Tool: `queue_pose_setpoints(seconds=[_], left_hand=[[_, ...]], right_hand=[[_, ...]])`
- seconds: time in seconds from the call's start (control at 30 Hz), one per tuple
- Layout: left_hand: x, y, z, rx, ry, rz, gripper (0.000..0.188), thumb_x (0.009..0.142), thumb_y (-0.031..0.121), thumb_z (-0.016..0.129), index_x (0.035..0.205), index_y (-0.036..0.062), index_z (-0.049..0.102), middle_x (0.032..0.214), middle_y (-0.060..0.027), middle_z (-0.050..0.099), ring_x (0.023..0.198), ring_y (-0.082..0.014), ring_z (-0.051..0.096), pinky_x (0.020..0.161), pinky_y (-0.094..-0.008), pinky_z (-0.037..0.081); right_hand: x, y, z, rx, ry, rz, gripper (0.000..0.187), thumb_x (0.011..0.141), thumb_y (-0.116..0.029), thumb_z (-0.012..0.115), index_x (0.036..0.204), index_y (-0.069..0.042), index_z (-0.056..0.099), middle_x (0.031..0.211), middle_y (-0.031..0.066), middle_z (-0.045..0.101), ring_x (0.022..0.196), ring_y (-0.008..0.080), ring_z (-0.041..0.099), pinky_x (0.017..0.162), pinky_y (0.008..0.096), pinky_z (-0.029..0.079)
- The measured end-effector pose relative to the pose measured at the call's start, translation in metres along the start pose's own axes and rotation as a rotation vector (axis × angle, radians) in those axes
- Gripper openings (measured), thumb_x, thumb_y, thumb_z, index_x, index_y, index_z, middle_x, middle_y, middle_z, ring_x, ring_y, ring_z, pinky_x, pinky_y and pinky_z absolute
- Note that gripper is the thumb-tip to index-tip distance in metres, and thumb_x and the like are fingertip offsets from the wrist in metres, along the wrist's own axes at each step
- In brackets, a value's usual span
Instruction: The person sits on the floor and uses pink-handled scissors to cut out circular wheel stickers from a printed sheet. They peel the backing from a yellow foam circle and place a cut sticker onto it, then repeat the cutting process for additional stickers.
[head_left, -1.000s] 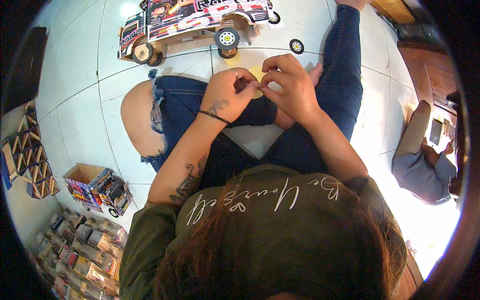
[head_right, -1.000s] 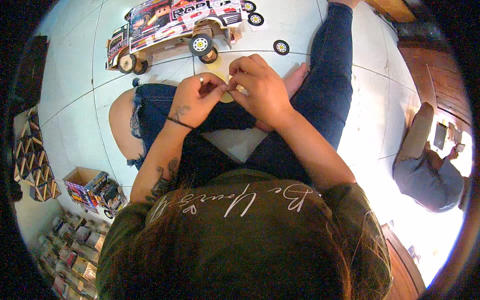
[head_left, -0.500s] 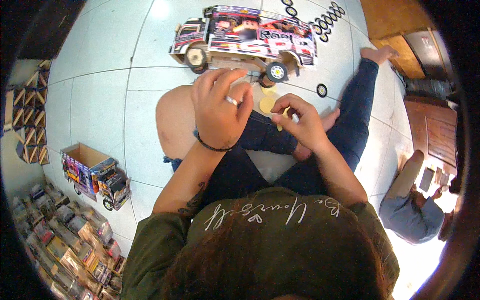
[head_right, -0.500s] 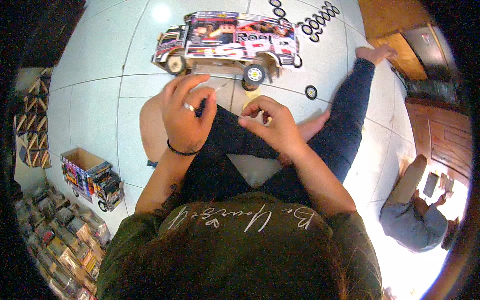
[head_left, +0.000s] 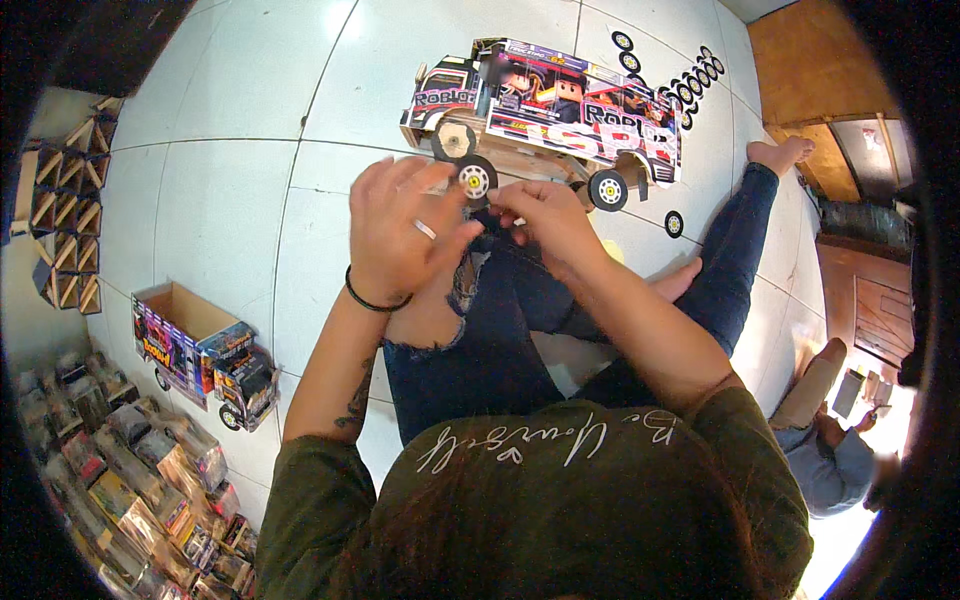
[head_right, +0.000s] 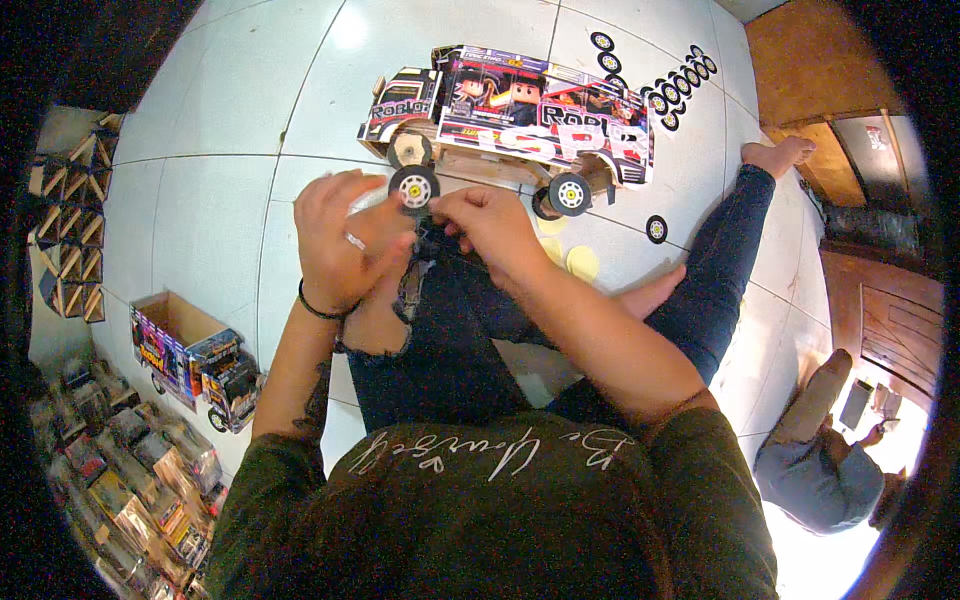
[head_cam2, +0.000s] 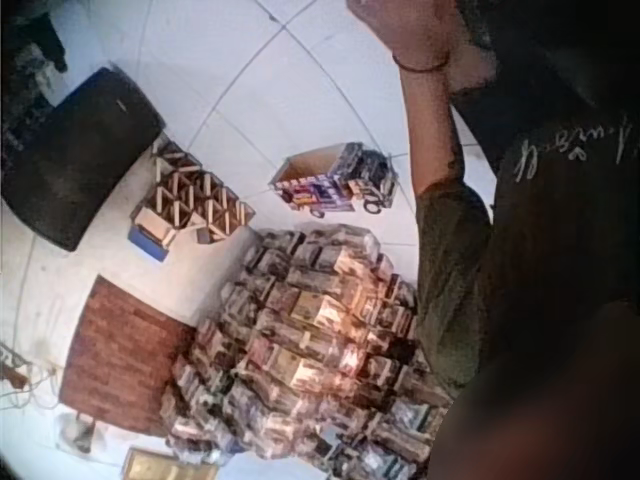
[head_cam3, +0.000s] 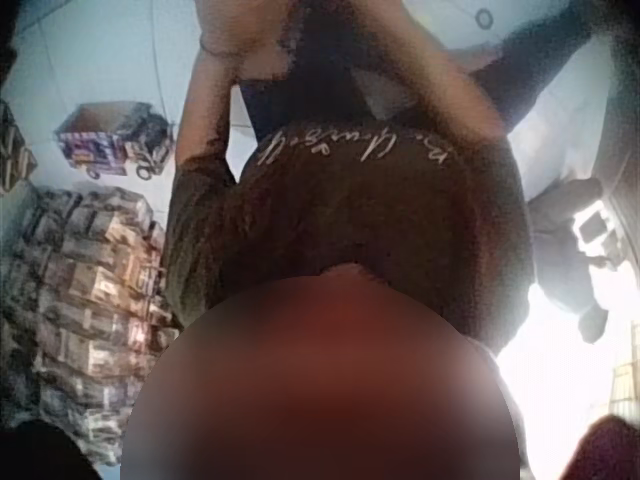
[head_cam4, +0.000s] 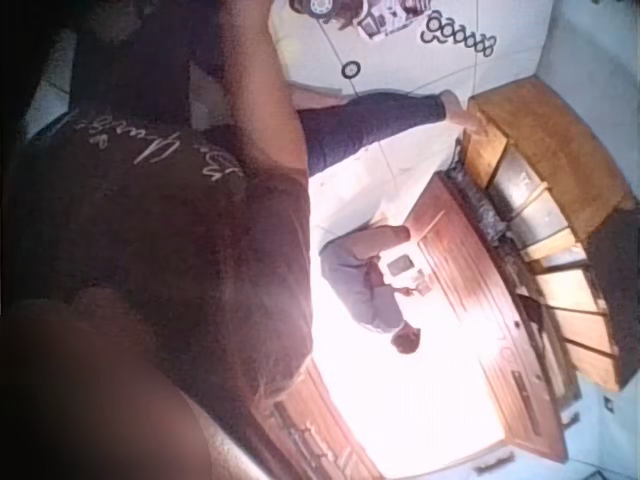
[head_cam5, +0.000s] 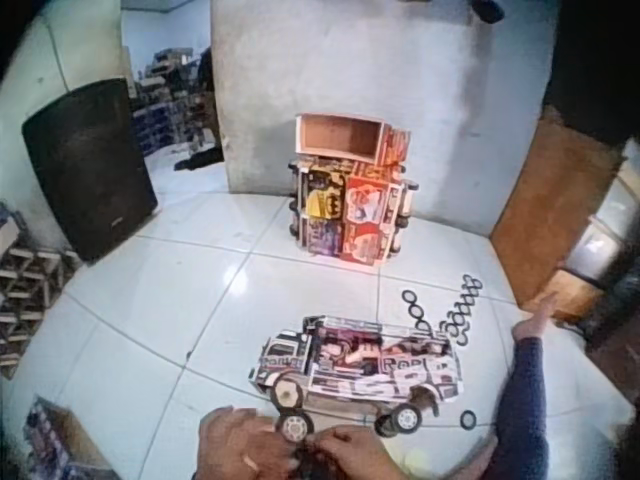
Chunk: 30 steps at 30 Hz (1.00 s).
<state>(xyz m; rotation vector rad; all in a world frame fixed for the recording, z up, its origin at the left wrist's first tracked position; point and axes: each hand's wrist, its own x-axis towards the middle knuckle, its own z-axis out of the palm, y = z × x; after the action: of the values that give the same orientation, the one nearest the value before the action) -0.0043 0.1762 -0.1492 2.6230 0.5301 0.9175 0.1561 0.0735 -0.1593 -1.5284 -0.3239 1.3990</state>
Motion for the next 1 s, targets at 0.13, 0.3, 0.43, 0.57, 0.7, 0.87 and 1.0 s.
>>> queue_pose_setpoints(seconds=[0.13,0.3,0.43,0.57,0.7,0.87,1.0], left_hand=[[0.001,-0.033,0.013,-0.483,-0.142,-0.803,0.032,0.083,0.027,0.059,0.103,0.0025,0.059,0.089,-0.0062,0.061,0.073,-0.0147,0.054,0.072,-0.0288,0.043],[0.003,-0.062,0.034,-0.772,-0.289,-0.996,0.037,0.085,0.03,0.056,0.103,-0.0021,0.057,0.086,-0.0059,0.063,0.072,-0.0125,0.054,0.067,-0.0241,0.044],[0.014,-0.074,0.043,-0.844,-0.426,-0.998,0.039,0.085,0.034,0.055,0.101,-0.002,0.057,0.09,-0.0074,0.065,0.075,-0.0134,0.057,0.068,-0.0242,0.045],[0.023,-0.077,0.049,-0.875,-0.47,-1.069,0.041,0.086,0.035,0.053,0.1,-0.0028,0.057,0.088,-0.0092,0.066,0.075,-0.0151,0.061,0.067,-0.0243,0.046],[0.028,-0.077,0.052,-0.96,-0.417,-1.126,0.039,0.088,0.033,0.052,0.099,-0.0033,0.056,0.086,-0.0119,0.065,0.074,-0.0179,0.063,0.067,-0.0258,0.048],[0.031,-0.079,0.054,-1.03,-0.434,-1.206,0.036,0.088,0.033,0.051,0.102,0.0,0.056,0.086,-0.0114,0.065,0.078,-0.0185,0.064,0.07,-0.0267,0.049],[0.03,-0.078,0.055,-1.004,-0.421,-1.166,0.033,0.086,0.029,0.054,0.1,-0.0015,0.057,0.084,-0.0117,0.065,0.074,-0.0181,0.064,0.066,-0.0253,0.049]], right_hand=[[0.038,0.006,-0.005,-0.131,0.137,-0.008,0.018,0.077,-0.023,0.065,0.076,-0.005,0.063,0.07,0.001,0.059,0.063,0.0083,0.051,0.05,0.0217,0.037],[0.062,0.008,0.005,-0.112,0.218,-0.037,0.021,0.074,-0.023,0.067,0.073,-0.003,0.063,0.068,0.0019,0.058,0.059,0.0087,0.051,0.048,0.0224,0.036],[0.07,0.008,0.011,-0.087,0.254,-0.084,0.021,0.072,-0.023,0.069,0.072,-0.003,0.063,0.066,0.0024,0.058,0.055,0.0089,0.049,0.047,0.0223,0.035],[0.076,0.009,0.014,-0.097,0.296,-0.052,0.019,0.07,-0.022,0.069,0.071,-0.003,0.062,0.065,0.0024,0.057,0.054,0.0089,0.049,0.045,0.0219,0.034],[0.078,0.008,0.016,-0.073,0.292,-0.071,0.019,0.069,-0.021,0.07,0.07,-0.003,0.062,0.064,0.0025,0.057,0.054,0.009,0.048,0.044,0.0219,0.033],[0.076,0.007,0.02,-0.049,0.304,-0.119,0.019,0.069,-0.021,0.07,0.07,-0.003,0.062,0.063,0.0028,0.057,0.053,0.0091,0.048,0.044,0.022,0.034],[0.076,0.006,0.021,-0.045,0.315,-0.122,0.019,0.069,-0.021,0.07,0.07,-0.004,0.062,0.063,0.0029,0.057,0.052,0.0091,0.049,0.043,0.0221,0.034]])
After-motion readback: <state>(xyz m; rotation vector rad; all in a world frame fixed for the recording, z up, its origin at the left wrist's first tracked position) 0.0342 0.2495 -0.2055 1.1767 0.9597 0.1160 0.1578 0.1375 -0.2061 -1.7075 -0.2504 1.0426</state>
